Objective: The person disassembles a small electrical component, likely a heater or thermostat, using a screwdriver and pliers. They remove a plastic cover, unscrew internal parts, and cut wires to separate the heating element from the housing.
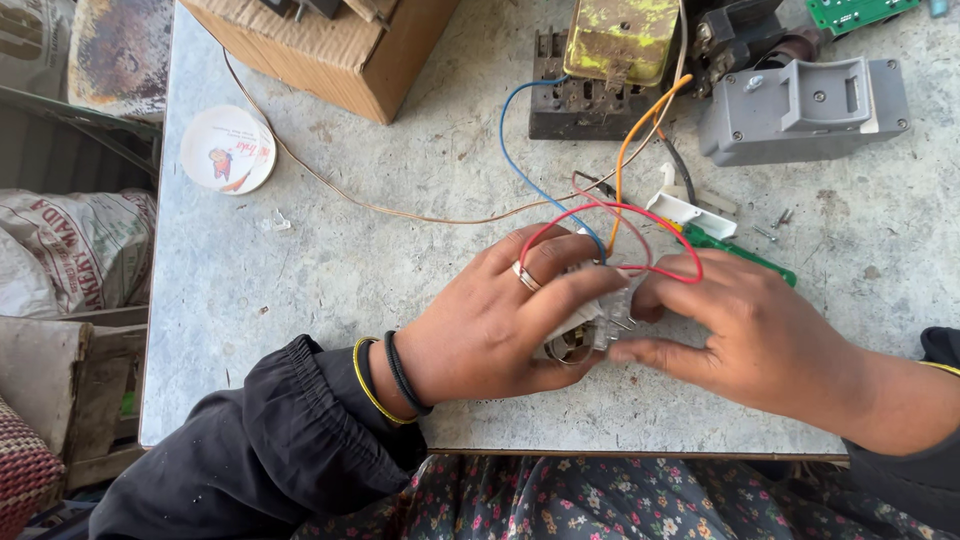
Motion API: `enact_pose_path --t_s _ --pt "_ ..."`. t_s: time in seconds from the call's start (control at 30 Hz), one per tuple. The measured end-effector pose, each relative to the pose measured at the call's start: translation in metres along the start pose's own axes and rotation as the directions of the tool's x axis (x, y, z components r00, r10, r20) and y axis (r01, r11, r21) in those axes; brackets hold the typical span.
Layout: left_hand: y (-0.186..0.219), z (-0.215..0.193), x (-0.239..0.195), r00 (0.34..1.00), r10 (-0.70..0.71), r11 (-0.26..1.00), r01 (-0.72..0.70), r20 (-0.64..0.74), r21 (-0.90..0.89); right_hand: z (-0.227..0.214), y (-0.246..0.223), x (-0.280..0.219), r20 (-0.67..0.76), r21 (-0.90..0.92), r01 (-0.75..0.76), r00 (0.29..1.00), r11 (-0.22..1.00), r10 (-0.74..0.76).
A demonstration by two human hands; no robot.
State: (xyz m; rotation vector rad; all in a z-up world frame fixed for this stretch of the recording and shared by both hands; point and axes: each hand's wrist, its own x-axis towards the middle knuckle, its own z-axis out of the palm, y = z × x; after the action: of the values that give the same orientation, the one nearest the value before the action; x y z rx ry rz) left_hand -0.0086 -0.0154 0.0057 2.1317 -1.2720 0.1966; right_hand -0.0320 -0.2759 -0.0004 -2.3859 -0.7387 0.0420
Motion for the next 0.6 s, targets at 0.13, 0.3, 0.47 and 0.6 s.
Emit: enact_pose_path --t_s 0.13,0.3,0.47,0.6 --pt "0.0027 0.0029 -0.0009 0.999 0.045 0.994 -0.043 -0.016 0.099 0.0026 -0.0042 -0.0032 -0.038 -0.164 0.154 0.986 0.974 -0.162" --pt "0.0077 0.0022 -0.0051 0.995 0.086 0.977 -0.075 -0.043 0.201 0.0021 -0.0074 -0.0046 -0.01 -0.177 0.186 0.982 0.966 -0.191" --pt "0.0073 0.0068 -0.0051 0.996 0.069 0.983 -0.057 -0.059 0.173 0.0034 -0.0018 -0.0004 -0.052 -0.098 0.258 0.963 0.961 -0.264" --pt "0.0052 0.0097 -0.0019 0.997 0.042 0.99 -0.033 -0.072 0.135 0.0045 -0.0009 0.0008 -0.057 -0.097 0.306 0.948 0.947 -0.312"
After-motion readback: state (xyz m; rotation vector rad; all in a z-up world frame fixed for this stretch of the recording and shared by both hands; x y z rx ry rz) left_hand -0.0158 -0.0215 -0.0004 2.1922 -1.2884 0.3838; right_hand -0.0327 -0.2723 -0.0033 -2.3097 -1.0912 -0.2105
